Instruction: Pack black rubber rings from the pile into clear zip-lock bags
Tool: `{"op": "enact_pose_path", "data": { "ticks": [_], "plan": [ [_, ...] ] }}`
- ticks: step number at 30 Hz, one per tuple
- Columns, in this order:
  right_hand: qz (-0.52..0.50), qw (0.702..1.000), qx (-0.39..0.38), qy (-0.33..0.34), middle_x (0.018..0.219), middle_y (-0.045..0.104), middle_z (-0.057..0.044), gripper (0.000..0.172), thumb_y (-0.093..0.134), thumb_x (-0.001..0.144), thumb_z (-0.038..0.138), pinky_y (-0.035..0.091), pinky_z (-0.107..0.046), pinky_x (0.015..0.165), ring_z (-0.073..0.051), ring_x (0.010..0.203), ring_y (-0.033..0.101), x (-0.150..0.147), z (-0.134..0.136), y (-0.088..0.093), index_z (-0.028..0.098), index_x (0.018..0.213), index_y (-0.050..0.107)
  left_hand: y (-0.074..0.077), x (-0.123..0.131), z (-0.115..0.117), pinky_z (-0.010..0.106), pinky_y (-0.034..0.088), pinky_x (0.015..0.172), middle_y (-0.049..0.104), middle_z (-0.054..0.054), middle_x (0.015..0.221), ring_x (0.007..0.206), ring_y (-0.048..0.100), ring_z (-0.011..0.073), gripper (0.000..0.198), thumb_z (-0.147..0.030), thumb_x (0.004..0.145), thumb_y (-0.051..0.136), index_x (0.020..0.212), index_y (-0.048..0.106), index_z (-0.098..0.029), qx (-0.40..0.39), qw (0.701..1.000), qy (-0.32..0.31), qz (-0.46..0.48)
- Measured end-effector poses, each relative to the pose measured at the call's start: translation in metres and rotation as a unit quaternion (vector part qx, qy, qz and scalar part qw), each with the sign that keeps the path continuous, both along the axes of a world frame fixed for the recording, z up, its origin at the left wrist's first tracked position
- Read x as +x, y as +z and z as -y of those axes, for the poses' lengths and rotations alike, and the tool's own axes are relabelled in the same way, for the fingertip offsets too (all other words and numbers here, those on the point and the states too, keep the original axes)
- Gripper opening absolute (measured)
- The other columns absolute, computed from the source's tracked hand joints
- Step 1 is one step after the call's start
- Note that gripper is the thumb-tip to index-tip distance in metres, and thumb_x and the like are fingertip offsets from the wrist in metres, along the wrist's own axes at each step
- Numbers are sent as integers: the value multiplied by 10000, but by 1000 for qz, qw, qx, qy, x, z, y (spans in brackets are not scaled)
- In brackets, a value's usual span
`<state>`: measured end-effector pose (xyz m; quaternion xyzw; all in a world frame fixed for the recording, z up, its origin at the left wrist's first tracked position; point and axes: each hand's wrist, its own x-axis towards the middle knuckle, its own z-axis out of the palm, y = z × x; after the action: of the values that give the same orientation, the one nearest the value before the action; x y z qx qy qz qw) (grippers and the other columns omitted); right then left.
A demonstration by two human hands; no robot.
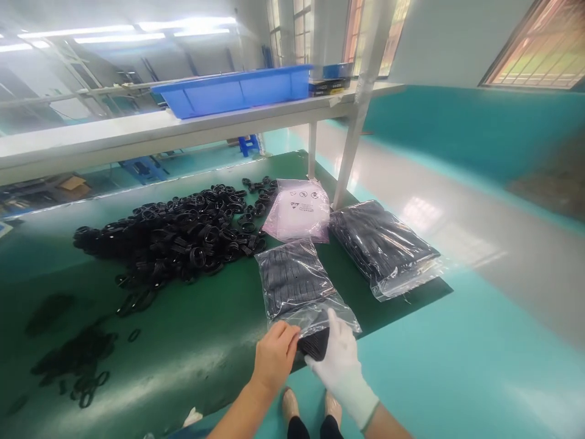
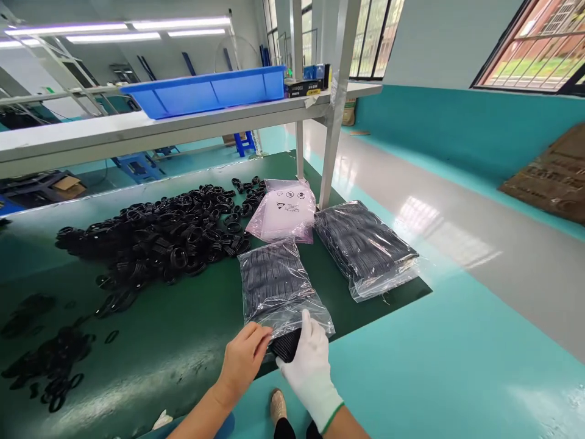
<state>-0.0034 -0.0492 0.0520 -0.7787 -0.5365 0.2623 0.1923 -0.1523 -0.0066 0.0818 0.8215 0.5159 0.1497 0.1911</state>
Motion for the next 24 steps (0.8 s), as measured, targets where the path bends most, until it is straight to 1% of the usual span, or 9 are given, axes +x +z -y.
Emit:
{"op": "enact_pose_path", "data": {
  "ticks": [3,7,12,14,16,18,20,22,24],
  "plan": [
    [87,996,13,-10,1239,393,-207,942,614,559,286,160,-433,1020,-337,1179,326,-19,-9,-9,33,1352,172,-9,-1,5,223,436,693,583,22,840,787,556,126,274,-231,874,332,998,575,-252,37,999,-26,8],
    [111,993,4,-31,1256,396,-203,888,578,594,289,174,-432,1008,-332,1178,343,-33,-24,-15,43,1352,185,-18,-4,4,227,451,699,587,29,823,773,555,127,272,-203,871,340,1011,571,-233,60,997,-50,18],
    [110,986,-43,-118,1241,419,-217,948,599,589,411,244,-408,976,-336,1160,377,-22,-43,-12,22,1344,178,-14,-10,-1,232,460,671,583,30,771,742,559,132,269,-188,868,337,960,585,-233,71,995,-66,27],
    [131,981,-60,-133,1263,398,-228,956,587,603,452,241,-422,974,-346,1185,348,-17,-47,-13,20,1347,169,-14,-11,7,249,465,664,593,34,782,737,564,142,268,-186,861,341,962,585,-236,69,995,-66,19],
    [147,977,-75,-135,1283,383,-221,976,582,607,469,234,-428,977,-345,1194,337,-16,-50,-14,30,1359,141,-21,-9,25,278,473,697,614,42,845,780,575,162,277,-185,845,356,1005,574,-246,70,995,-68,13],
    [154,974,-89,-138,1300,377,-202,998,583,607,479,227,-425,984,-335,1198,335,-17,-51,-15,50,1371,105,-35,-3,50,298,474,765,621,48,976,889,576,181,349,-148,822,352,1098,535,-256,62,997,-54,3],
    [160,971,-104,-143,1318,364,-191,1011,588,603,483,220,-424,988,-326,1211,320,-18,-53,-14,65,1375,87,-52,8,71,299,468,822,572,58,1145,1031,536,192,480,-66,780,323,1210,456,-232,39,999,-10,-26],
    [168,968,-116,-144,1330,349,-190,993,587,608,487,217,-429,985,-325,1221,306,-19,-53,-11,79,1375,105,-65,21,80,307,465,850,482,92,1271,1131,475,205,597,17,715,305,1278,382,-164,20,997,36,-64],
    [165,969,-126,-134,1323,357,-196,951,582,618,500,237,-438,965,-332,1204,325,-18,-52,-7,97,1368,158,-69,33,75,337,464,861,428,125,1315,1162,446,228,625,61,676,306,1269,393,-117,23,994,67,-87]
  ]
}}
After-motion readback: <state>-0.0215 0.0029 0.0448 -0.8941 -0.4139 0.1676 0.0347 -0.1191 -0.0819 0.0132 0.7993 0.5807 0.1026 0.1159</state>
